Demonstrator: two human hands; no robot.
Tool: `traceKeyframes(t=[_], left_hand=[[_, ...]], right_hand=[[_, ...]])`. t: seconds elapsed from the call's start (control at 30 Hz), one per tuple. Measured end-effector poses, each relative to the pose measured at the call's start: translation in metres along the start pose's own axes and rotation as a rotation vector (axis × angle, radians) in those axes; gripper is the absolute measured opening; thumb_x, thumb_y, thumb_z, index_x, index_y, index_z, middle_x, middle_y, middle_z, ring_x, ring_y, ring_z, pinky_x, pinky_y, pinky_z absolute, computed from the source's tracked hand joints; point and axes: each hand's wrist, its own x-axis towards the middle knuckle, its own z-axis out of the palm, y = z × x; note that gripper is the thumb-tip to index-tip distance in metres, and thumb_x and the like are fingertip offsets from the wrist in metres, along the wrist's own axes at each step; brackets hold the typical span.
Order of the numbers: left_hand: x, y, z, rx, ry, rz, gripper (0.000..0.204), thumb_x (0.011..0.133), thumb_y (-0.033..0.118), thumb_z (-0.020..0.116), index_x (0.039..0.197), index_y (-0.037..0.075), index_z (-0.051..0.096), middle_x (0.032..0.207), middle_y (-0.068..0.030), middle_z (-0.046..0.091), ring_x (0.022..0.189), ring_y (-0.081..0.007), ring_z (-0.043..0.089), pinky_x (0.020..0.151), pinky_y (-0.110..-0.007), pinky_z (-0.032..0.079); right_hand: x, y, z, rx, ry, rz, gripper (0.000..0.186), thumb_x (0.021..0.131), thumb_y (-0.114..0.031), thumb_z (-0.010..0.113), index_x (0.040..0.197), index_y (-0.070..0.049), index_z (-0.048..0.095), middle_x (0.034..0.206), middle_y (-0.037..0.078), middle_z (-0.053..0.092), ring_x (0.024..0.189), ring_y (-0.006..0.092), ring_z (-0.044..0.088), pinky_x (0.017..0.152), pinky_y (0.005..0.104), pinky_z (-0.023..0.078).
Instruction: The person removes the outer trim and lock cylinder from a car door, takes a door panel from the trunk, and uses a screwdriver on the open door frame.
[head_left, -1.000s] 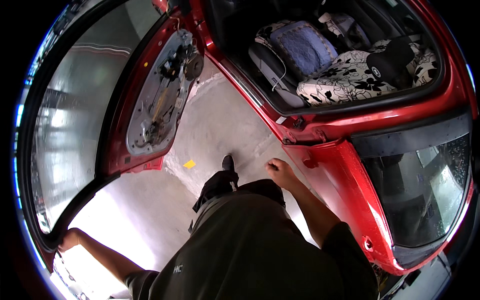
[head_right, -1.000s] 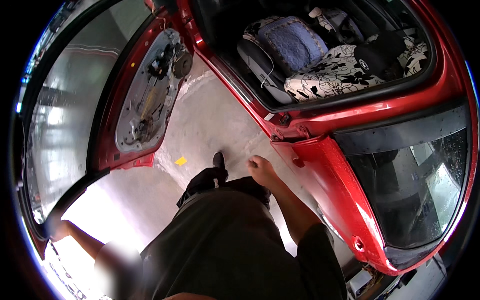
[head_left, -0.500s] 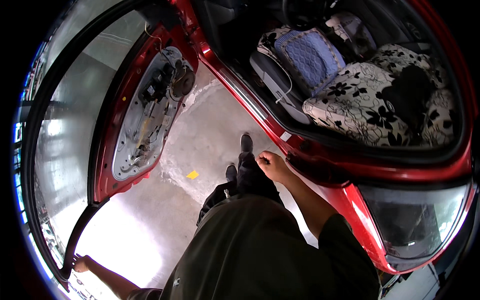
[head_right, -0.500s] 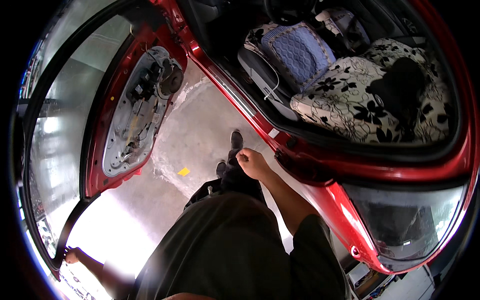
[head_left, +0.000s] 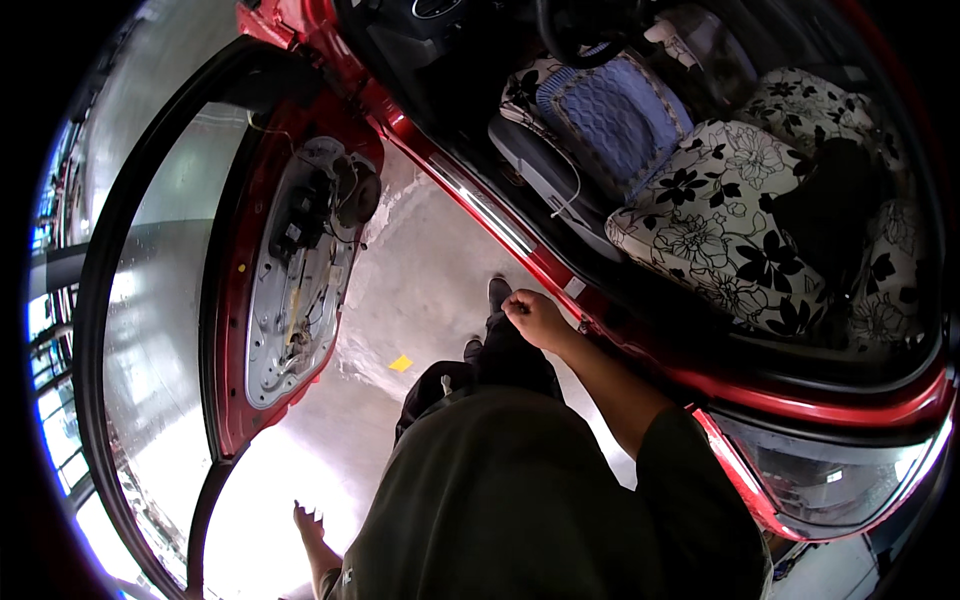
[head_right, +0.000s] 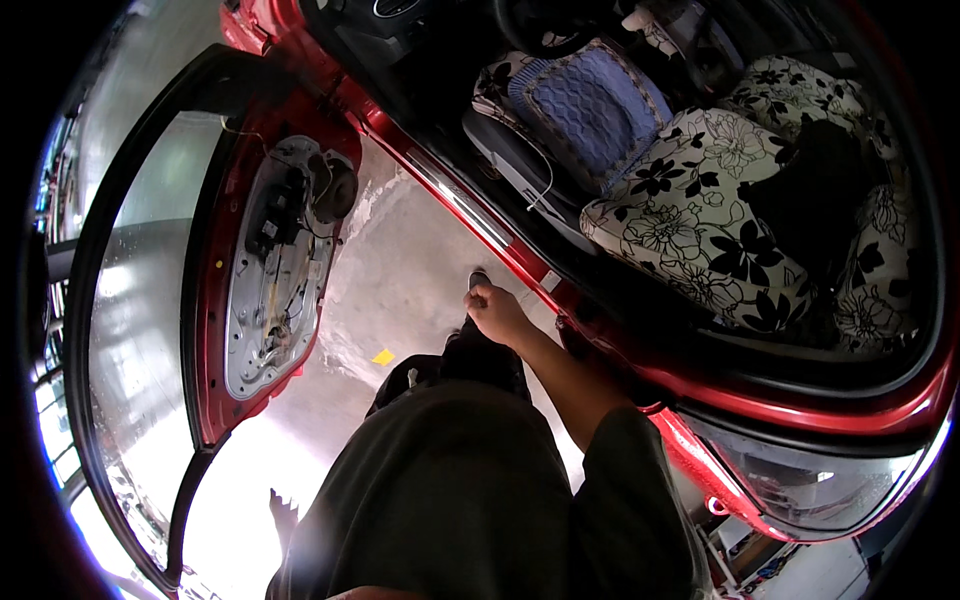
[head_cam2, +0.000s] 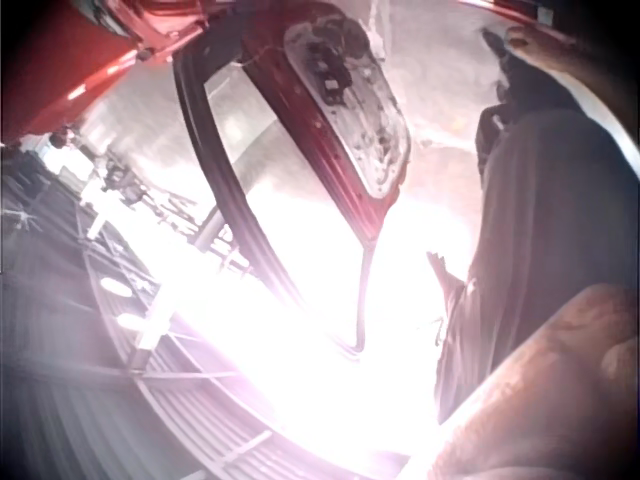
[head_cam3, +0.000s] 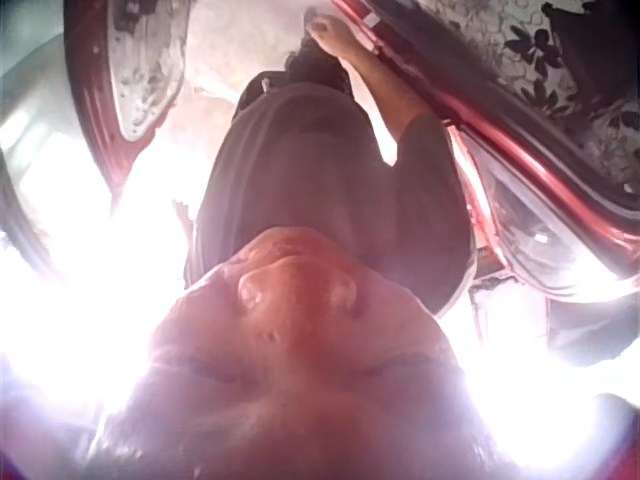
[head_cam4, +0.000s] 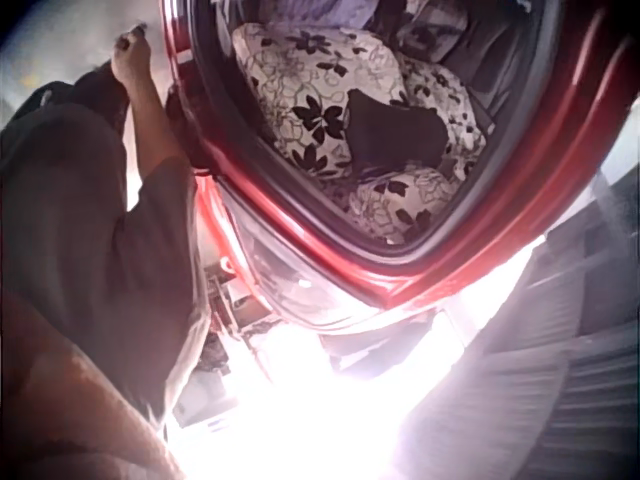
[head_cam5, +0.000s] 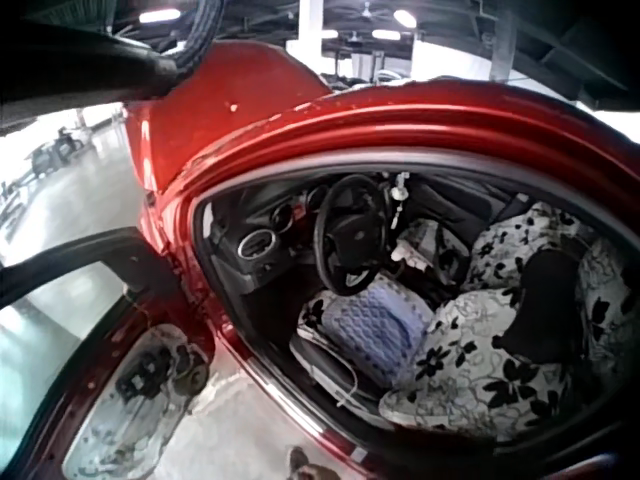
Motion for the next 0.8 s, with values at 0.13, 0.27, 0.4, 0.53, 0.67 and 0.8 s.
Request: traceKeyframes(t=[0.13,0.27,0.4,0.53,0.67,0.8], left_hand=[[-0.041,0.013,0.146,0.601,-0.756,0.223,0.045,0.104,0.031,0.061,0.144,0.014,0.051,0.143,-0.0071,0.057,0.119,-0.0256,0.063,0.094,-0.043,0.054],[-0.008,0.048,0.242,0.754,-0.770,0.531,0.030,0.104,0.018,0.056,0.130,0.003,0.061,0.120,-0.0116,0.068,0.104,-0.0211,0.068,0.084,-0.035,0.057],[0.007,0.099,0.333,0.710,-0.992,1.010,0.029,0.104,0.018,0.054,0.123,-0.001,0.063,0.107,-0.0133,0.072,0.088,-0.0212,0.072,0.079,-0.034,0.058],[-0.017,0.132,0.389,0.946,-1.127,1.113,0.030,0.105,0.024,0.055,0.122,0.001,0.063,0.102,-0.0120,0.072,0.086,-0.0202,0.071,0.079,-0.034,0.058],[0.010,0.127,0.413,1.023,-1.106,1.265,0.021,0.100,0.019,0.058,0.107,0.003,0.071,0.086,-0.0093,0.073,0.077,-0.0175,0.070,0.069,-0.034,0.055],[0.043,0.079,0.386,1.039,-1.227,1.021,0.022,0.098,0.021,0.059,0.092,0.004,0.071,0.079,-0.0135,0.071,0.070,-0.0242,0.067,0.066,-0.040,0.053]], right_hand=[[-0.019,-0.009,-0.003,0.014,0.060,-0.054,0.019,0.100,-0.023,0.069,0.100,-0.004,0.070,0.086,0.006,0.070,0.078,0.0132,0.065,0.074,0.0305,0.052],[-0.060,-0.046,0.002,0.106,0.032,0.025,0.033,0.101,-0.035,0.066,0.099,-0.003,0.068,0.082,0.005,0.063,0.079,0.0151,0.059,0.074,0.0331,0.050],[-0.139,-0.028,0.027,0.238,0.195,0.059,0.045,0.103,-0.045,0.060,0.098,-0.001,0.067,0.082,0.007,0.062,0.080,0.0189,0.058,0.076,0.0365,0.049],[-0.256,0.016,0.092,0.371,0.589,0.252,0.049,0.106,-0.044,0.054,0.100,0.001,0.071,0.078,0.008,0.063,0.076,0.0168,0.059,0.073,0.0343,0.048],[-0.384,0.140,0.215,0.544,0.857,0.485,0.057,0.106,-0.053,0.049,0.094,-0.003,0.075,0.067,0.004,0.059,0.058,0.0141,0.052,0.054,0.0335,0.041],[-0.500,0.240,0.330,0.836,0.914,0.881,0.060,0.103,-0.057,0.051,0.090,-0.003,0.075,0.069,0.007,0.063,0.054,0.0163,0.052,0.051,0.0359,0.040]])
